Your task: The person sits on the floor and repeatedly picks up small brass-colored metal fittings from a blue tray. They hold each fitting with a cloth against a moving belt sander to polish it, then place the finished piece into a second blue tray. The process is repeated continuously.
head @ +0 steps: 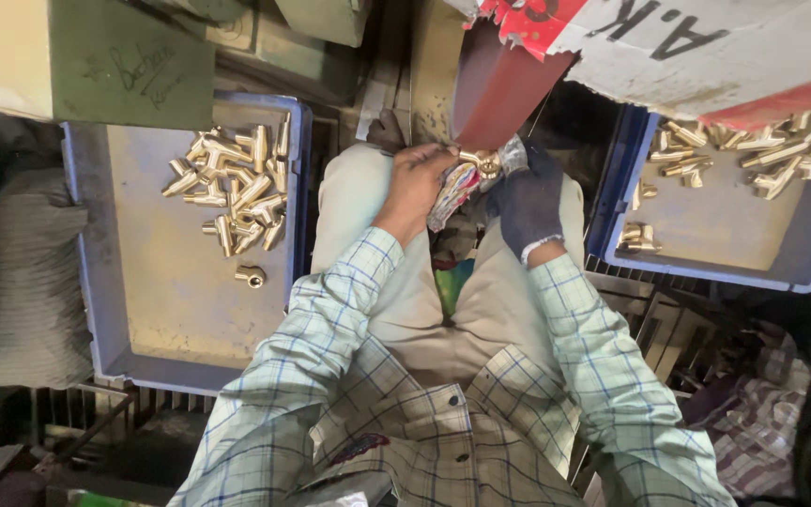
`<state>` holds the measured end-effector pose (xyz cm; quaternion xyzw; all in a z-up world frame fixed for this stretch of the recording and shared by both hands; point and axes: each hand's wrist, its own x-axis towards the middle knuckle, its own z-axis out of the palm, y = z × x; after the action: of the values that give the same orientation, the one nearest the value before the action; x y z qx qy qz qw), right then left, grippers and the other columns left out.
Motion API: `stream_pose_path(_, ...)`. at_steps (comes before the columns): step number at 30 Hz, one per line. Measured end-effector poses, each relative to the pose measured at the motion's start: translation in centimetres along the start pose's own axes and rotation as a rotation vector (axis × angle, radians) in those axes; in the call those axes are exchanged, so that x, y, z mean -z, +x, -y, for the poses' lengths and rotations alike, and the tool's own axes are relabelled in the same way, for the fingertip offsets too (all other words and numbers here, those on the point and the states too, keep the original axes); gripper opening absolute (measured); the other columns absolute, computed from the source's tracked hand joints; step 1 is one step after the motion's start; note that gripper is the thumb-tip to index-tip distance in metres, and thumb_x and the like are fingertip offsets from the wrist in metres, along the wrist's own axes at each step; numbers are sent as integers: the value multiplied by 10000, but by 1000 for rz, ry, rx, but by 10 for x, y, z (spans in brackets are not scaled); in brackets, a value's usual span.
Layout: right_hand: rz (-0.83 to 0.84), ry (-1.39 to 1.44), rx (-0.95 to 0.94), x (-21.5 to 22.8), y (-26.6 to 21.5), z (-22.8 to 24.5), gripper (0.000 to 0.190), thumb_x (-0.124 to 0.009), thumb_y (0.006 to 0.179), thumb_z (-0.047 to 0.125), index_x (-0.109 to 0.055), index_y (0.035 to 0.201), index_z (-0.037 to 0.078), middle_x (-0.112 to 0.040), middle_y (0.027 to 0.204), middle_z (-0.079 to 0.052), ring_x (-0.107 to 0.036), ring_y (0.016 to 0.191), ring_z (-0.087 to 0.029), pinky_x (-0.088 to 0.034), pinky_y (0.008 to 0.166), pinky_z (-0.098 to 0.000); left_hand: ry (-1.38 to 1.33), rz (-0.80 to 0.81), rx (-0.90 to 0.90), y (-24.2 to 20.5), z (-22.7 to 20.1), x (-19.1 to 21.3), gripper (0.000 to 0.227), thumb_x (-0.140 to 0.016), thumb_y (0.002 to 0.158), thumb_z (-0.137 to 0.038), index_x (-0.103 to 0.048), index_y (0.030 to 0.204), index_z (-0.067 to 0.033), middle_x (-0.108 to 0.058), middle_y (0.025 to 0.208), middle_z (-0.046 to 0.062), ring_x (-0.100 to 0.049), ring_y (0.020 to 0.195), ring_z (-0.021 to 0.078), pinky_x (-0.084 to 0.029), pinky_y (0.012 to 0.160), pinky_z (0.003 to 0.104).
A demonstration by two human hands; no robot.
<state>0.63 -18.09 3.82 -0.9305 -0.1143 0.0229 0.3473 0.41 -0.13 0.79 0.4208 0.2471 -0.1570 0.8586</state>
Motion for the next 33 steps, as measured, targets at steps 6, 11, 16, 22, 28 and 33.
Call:
stream_pose_path(6, 482, -453, 86, -17, 18, -58, 63, -712, 773, 106, -748, 731, 135, -731, 755, -53, -652, 756, -240, -471, 672, -382, 17, -10, -13, -4, -11, -7, 157, -641, 917, -102, -716, 882, 31, -705, 732, 103, -652, 551, 171, -541, 511, 323)
stream_pose_path(11, 174, 1048, -1098, 10, 36, -19, 251, -556, 1002, 374, -640, 931, 148, -578, 660, -19, -482, 461, -169, -342, 410, -366, 254, 138, -272, -26, -26, -12, 206, -665, 989, -143, -726, 938, 47, -713, 790, 72, -648, 658, 118, -550, 597, 294)
stream_pose_path(16, 209, 1050, -569, 93, -23, 96, 457, -586, 1008, 392, -684, 1305, 59, -722, 936, -77, -615, 592, -181, -543, 554, -334, 705, 214, -700, -93, -60, -19, 212, -683, 999, -179, -711, 1051, 25, -729, 839, 70, -653, 751, 94, -539, 661, 284)
stream_pose_path(22, -82, 668, 147, 130, -78, 158, 550, -717, 941, 98, -484, 1437, 46, -604, 1358, -84, -630, 1268, -213, -568, 1023, -331, 813, 260, -819, -169, -91, -32, 207, -666, 1023, -187, -694, 1112, -3, -740, 864, 97, -725, 745, 141, -558, 678, 295)
stream_pose_path(28, -254, 227, 214, 116, -95, 142, 368, -642, 995, 22, -639, 1363, 23, -703, 1335, -173, -714, 1239, -245, -569, 1062, -347, 939, 293, -1077, -183, -96, -40, 424, -812, 928, -254, -646, 1201, 24, -737, 974, 152, -756, 843, 252, -591, 730, 341)
stream_pose_path(33, -89, 527, 132, 119, -91, 136, 503, -738, 996, 167, -569, 1448, 26, -684, 1324, -122, -682, 1179, -182, -563, 1026, -312, 1031, 314, -1094, -172, -97, -34, 451, -865, 871, -232, -679, 1193, 22, -748, 986, 166, -765, 832, 271, -588, 710, 334)
